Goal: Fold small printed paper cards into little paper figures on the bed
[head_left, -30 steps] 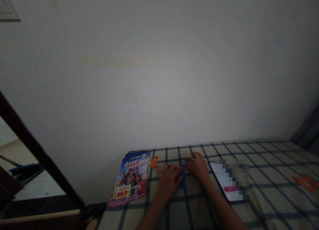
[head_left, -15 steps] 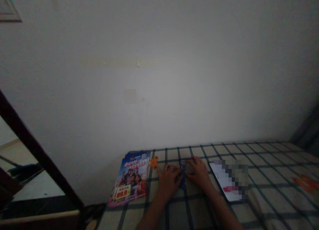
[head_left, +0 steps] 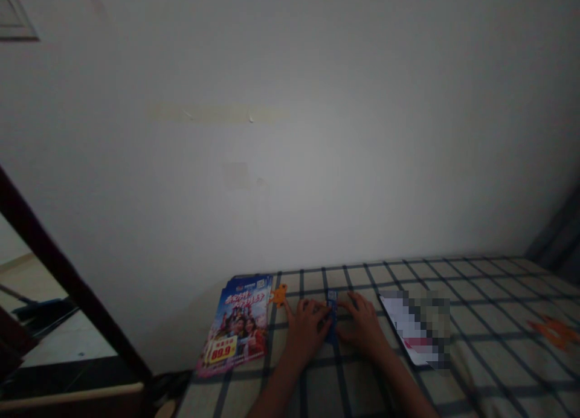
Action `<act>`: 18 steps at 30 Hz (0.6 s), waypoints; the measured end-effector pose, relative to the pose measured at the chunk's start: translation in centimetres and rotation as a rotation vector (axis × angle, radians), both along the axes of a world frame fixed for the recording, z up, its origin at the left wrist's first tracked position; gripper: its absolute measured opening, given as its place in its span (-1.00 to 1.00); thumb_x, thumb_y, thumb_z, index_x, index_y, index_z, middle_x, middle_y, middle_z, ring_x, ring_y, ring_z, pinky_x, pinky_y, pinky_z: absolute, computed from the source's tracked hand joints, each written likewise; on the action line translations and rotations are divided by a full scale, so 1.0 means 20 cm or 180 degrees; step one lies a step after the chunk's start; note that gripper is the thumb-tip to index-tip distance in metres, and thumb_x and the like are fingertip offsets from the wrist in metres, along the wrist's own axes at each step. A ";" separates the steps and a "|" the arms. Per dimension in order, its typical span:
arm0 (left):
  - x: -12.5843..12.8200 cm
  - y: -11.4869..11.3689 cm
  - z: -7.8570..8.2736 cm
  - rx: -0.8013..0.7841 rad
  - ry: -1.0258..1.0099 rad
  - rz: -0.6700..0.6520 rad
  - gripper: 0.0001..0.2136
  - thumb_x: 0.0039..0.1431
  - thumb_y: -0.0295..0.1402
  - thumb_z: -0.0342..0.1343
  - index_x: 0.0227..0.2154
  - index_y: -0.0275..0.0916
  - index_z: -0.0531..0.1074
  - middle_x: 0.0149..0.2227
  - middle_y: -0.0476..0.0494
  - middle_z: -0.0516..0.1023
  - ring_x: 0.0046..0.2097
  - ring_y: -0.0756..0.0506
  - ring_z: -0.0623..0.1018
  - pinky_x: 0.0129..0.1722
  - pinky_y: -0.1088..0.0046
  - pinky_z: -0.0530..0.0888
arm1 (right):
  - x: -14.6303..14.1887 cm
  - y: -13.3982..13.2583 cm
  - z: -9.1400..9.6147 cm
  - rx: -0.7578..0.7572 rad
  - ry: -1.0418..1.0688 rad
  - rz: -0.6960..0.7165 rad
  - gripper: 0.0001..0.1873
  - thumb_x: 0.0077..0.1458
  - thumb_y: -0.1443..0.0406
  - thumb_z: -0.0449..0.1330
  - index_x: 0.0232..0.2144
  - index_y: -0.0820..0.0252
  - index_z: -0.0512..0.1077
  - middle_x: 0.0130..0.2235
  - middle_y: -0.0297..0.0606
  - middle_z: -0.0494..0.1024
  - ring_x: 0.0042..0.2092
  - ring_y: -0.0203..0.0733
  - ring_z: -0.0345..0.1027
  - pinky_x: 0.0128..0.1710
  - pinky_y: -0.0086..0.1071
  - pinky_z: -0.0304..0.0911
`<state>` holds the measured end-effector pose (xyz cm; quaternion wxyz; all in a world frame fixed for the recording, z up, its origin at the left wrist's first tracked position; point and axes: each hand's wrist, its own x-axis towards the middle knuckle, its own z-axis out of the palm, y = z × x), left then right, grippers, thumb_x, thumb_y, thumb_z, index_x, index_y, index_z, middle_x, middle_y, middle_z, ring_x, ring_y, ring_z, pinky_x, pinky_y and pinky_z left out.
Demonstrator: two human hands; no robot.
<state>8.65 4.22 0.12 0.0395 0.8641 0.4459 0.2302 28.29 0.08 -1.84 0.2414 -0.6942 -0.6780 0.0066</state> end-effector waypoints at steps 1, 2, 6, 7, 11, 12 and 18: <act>0.00 0.00 0.00 0.0001 -0.0021 0.0003 -0.71 0.33 -0.07 0.01 0.06 0.27 0.43 0.04 0.01 0.51 0.13 -0.27 0.33 0.18 -0.51 -0.21 | 0.00 -0.01 0.00 -0.0013 -0.0002 0.0023 -0.36 -0.11 0.15 0.29 0.10 -0.09 0.41 0.27 -0.15 0.27 0.33 0.13 0.03 0.28 0.11 -0.03; 0.00 0.00 0.00 0.0001 -0.0038 0.0002 -0.71 0.33 -0.06 0.00 0.06 0.27 0.43 0.04 0.01 0.51 0.13 -0.27 0.33 0.18 -0.52 -0.22 | 0.00 -0.02 0.00 -0.0026 0.0000 0.0045 -0.35 -0.12 0.14 0.30 0.10 -0.08 0.40 0.27 -0.14 0.27 0.33 0.13 0.03 0.28 0.12 -0.04; 0.00 0.00 0.00 -0.0040 -0.0050 -0.0023 -0.70 0.32 -0.06 0.02 0.07 0.28 0.42 0.04 0.01 0.51 0.14 -0.28 0.33 0.18 -0.52 -0.22 | 0.00 -0.04 0.00 -0.0099 0.0041 0.0106 -0.29 -0.17 0.11 0.34 0.11 -0.05 0.40 0.29 -0.11 0.25 0.34 0.16 0.01 0.30 0.14 -0.09; 0.00 0.00 0.00 -0.0048 -0.0048 -0.0027 -0.70 0.32 -0.07 0.03 0.08 0.28 0.41 0.05 0.01 0.51 0.14 -0.29 0.33 0.18 -0.52 -0.22 | 0.00 -0.04 0.00 -0.0110 0.0053 0.0127 -0.27 -0.19 0.10 0.35 0.11 -0.05 0.40 0.29 -0.10 0.24 0.35 0.16 0.00 0.30 0.15 -0.10; 0.00 0.00 0.00 -0.0027 -0.0064 -0.0022 -0.70 0.32 -0.07 0.02 0.08 0.30 0.41 0.06 0.01 0.50 0.15 -0.29 0.32 0.19 -0.51 -0.22 | 0.00 -0.05 0.00 -0.0083 0.0103 0.0198 -0.22 -0.22 0.09 0.38 0.12 -0.04 0.39 0.30 -0.09 0.22 0.35 0.18 -0.01 0.31 0.16 -0.12; 0.00 0.00 0.00 -0.0016 -0.0060 -0.0019 -0.70 0.32 -0.07 0.02 0.08 0.30 0.41 0.06 0.01 0.50 0.14 -0.28 0.32 0.19 -0.51 -0.23 | 0.00 -0.06 0.00 -0.0070 0.0118 0.0206 -0.22 -0.23 0.09 0.38 0.12 -0.03 0.39 0.30 -0.09 0.23 0.35 0.19 -0.01 0.31 0.16 -0.12; 0.00 0.01 -0.01 0.0067 0.0009 0.0026 -0.70 0.31 -0.07 0.04 0.07 0.29 0.42 0.04 0.00 0.52 0.12 -0.27 0.34 0.20 -0.48 -0.16 | 0.02 -0.06 -0.01 0.0117 0.0314 0.0266 -0.30 -0.18 0.12 0.38 0.08 -0.03 0.42 0.29 -0.11 0.25 0.33 0.16 0.04 0.31 0.14 -0.08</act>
